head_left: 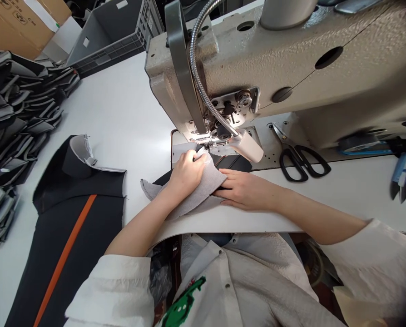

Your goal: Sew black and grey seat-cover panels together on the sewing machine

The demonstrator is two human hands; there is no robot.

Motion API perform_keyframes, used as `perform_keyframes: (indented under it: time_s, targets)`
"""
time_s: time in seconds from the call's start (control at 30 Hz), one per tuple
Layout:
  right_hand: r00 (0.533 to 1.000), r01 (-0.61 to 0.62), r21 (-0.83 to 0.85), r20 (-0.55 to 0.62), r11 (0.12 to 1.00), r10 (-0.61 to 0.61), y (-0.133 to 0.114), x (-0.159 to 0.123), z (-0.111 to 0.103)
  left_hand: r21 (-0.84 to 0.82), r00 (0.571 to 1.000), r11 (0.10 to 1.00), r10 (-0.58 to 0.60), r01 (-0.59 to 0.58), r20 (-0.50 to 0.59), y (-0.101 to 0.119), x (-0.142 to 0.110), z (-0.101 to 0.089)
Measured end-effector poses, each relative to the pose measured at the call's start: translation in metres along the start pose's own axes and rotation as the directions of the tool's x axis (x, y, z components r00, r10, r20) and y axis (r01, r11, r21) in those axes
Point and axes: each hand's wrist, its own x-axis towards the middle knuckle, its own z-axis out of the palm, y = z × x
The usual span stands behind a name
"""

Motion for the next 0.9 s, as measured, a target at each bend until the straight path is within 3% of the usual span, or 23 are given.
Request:
perform_keyframes:
  time_s: [0.33,0.6,0.8,0.9]
  targets:
    - [0.998,-0.060,0.017,-0.021,0.998,0.060,0.006,-0.001,-0.001,0.022,1.000,1.000,0.000,0.000,-0.024,0.004,0.014,-0.004]
    - [0.997,-0.079,-0.004,-0.015,0.997,0.079,0.007,-0.002,-0.001,-0.013,0.998,1.000,-0.015,0.016,0.065,0.005,0.018,-0.012]
    - [0.982,-0.186,-0.106,-0.058,0.977,0.181,-0.019,0.020,0.029,0.105,0.999,0.994,0.029,-0.031,0.018,0.013,0.013,-0.013]
    - [0.983,-0.183,0.005,0.022,0.983,0.182,-0.037,0.040,0.051,0.132,0.997,0.990,0.045,-0.052,0.059,0.028,0.003,-0.017]
